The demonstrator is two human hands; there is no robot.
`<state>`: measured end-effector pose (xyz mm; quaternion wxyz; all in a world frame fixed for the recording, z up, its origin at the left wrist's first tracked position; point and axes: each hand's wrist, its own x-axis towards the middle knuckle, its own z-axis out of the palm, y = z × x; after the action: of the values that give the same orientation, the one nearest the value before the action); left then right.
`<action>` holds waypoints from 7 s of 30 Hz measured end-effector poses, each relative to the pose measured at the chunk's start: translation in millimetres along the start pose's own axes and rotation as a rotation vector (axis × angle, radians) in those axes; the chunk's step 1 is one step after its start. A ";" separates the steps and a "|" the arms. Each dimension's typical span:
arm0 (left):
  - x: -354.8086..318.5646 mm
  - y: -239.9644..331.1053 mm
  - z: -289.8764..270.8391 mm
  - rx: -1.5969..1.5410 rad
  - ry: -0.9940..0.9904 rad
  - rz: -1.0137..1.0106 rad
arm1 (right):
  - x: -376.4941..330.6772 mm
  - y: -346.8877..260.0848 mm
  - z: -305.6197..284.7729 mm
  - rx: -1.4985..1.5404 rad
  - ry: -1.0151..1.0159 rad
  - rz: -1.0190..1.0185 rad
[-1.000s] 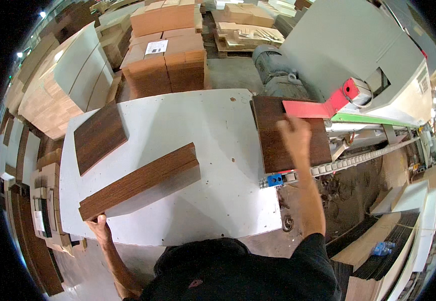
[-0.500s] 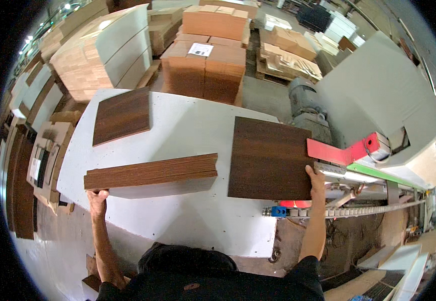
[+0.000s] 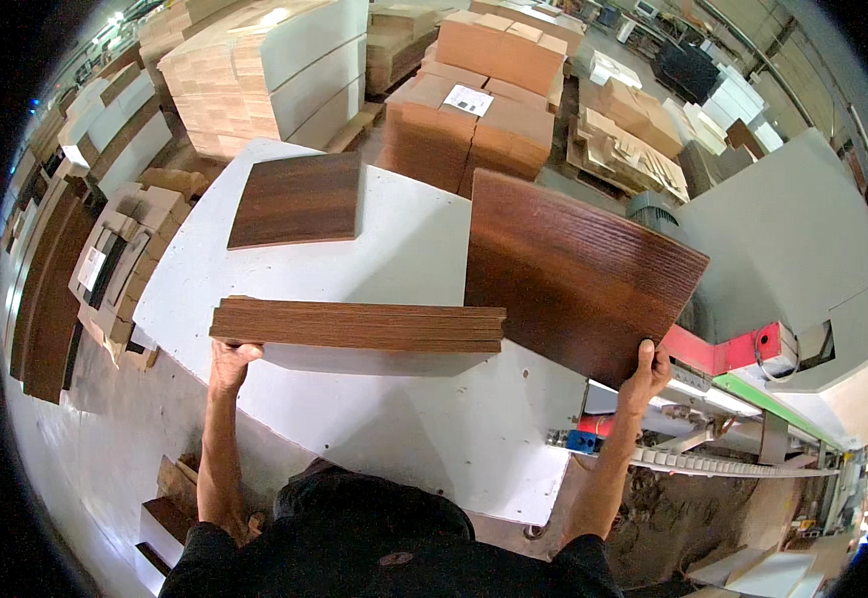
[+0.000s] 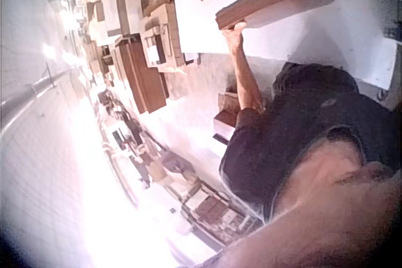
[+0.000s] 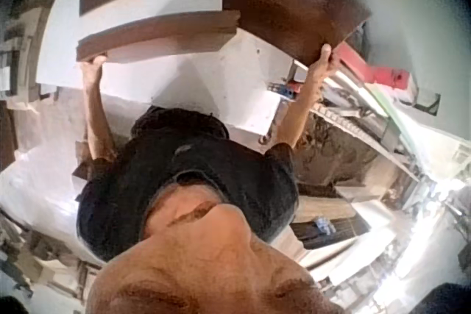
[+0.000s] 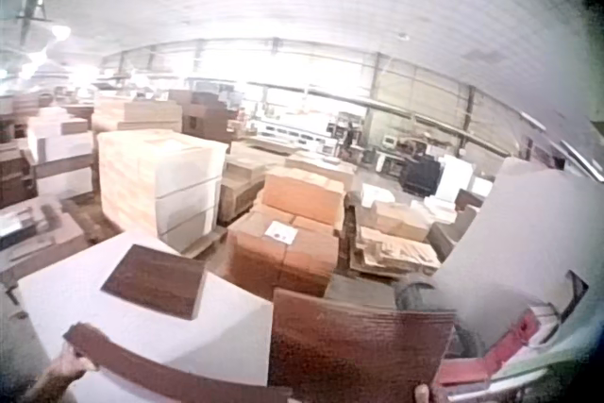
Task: The person picks up dark brown wooden panels from a white workbench and stacks them onto a wooden pallet on the floor. They repeatedly lift the panels, turn them over, and place them in a neat pile.
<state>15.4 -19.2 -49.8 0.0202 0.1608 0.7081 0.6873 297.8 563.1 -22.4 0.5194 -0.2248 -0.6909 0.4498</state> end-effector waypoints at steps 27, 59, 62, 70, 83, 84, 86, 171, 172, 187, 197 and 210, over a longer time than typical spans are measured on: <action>56.6 29.8 29.7 -0.161 -0.045 0.022 | -145.9 -64.1 187.5 0.170 -0.296 0.378; 4.5 -56.7 9.9 -0.121 -0.093 0.085 | -232.4 87.6 244.6 0.019 -0.631 0.164; -55.3 -16.7 -2.7 0.013 0.086 0.003 | -252.5 20.3 294.8 0.060 -0.772 0.240; -194.8 74.4 -74.1 0.091 0.563 -0.603 | -291.6 -128.3 373.1 0.142 -1.267 0.378; -380.4 27.0 -297.3 0.030 1.208 -0.619 | -501.1 -321.7 471.9 -0.032 -1.729 0.377; -389.8 27.1 -314.0 0.015 1.244 -0.614 | -513.1 -334.0 481.9 -0.043 -1.750 0.369; -407.9 30.2 -342.4 -0.021 1.321 -0.609 | -537.9 -363.8 504.8 -0.060 -1.802 0.341; -706.1 -487.0 -983.9 -1.457 3.530 0.746 | -1816.1 -456.2 810.9 -0.625 -3.346 -0.570; -708.1 -484.4 -984.9 -1.452 3.541 0.781 | -1816.8 -457.6 809.7 -0.626 -3.362 -0.527; -703.0 -485.9 -979.4 -1.150 3.742 0.694 | -1746.8 -430.1 829.6 -0.818 -3.496 -0.441; -695.3 -498.6 -974.8 -1.279 3.776 0.653 | -1757.3 -418.7 851.0 -1.234 -3.386 -0.173; -449.8 -451.8 -833.2 -1.306 3.230 0.879 | -1600.2 -514.5 915.5 -0.830 -2.766 -2.533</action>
<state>143.1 -941.3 -533.7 0.7317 0.4765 0.4225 -0.2429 111.2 -1291.3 -458.4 0.4124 -0.7038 0.3453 0.4641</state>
